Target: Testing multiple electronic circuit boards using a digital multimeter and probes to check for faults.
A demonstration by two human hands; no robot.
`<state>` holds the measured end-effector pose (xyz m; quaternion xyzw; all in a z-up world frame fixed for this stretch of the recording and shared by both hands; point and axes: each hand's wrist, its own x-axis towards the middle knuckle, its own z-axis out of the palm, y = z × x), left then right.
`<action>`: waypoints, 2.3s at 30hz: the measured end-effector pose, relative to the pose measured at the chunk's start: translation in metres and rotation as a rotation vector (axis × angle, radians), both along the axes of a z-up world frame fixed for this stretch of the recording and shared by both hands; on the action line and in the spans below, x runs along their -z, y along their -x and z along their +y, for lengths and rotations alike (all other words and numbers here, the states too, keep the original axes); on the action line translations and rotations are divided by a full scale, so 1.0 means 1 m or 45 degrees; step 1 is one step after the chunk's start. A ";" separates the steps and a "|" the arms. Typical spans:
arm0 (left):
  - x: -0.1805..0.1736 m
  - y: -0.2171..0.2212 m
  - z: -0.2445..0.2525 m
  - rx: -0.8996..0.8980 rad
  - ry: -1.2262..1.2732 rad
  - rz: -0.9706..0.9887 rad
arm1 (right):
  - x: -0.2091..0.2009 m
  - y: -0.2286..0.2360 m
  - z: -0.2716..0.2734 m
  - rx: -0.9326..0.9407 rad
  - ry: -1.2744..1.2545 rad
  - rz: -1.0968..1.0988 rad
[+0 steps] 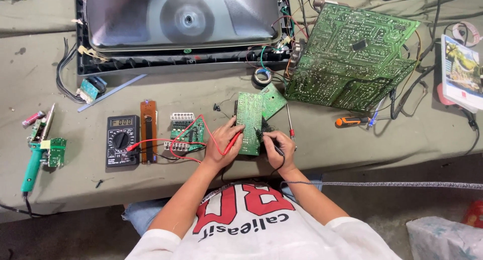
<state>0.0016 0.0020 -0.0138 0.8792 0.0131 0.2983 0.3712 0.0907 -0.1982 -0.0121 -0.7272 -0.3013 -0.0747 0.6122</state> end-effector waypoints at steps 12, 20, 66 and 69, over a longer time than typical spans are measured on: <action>0.003 -0.001 0.000 0.004 0.012 -0.012 | 0.000 -0.001 0.001 0.103 0.047 -0.012; 0.001 -0.001 -0.001 0.007 0.002 -0.024 | 0.010 -0.001 0.000 0.082 0.018 0.015; 0.003 -0.001 -0.004 -0.024 -0.012 -0.007 | -0.011 0.005 0.004 0.007 0.007 -0.035; 0.005 -0.002 -0.003 -0.006 -0.001 -0.038 | -0.004 0.000 0.003 0.027 -0.008 -0.032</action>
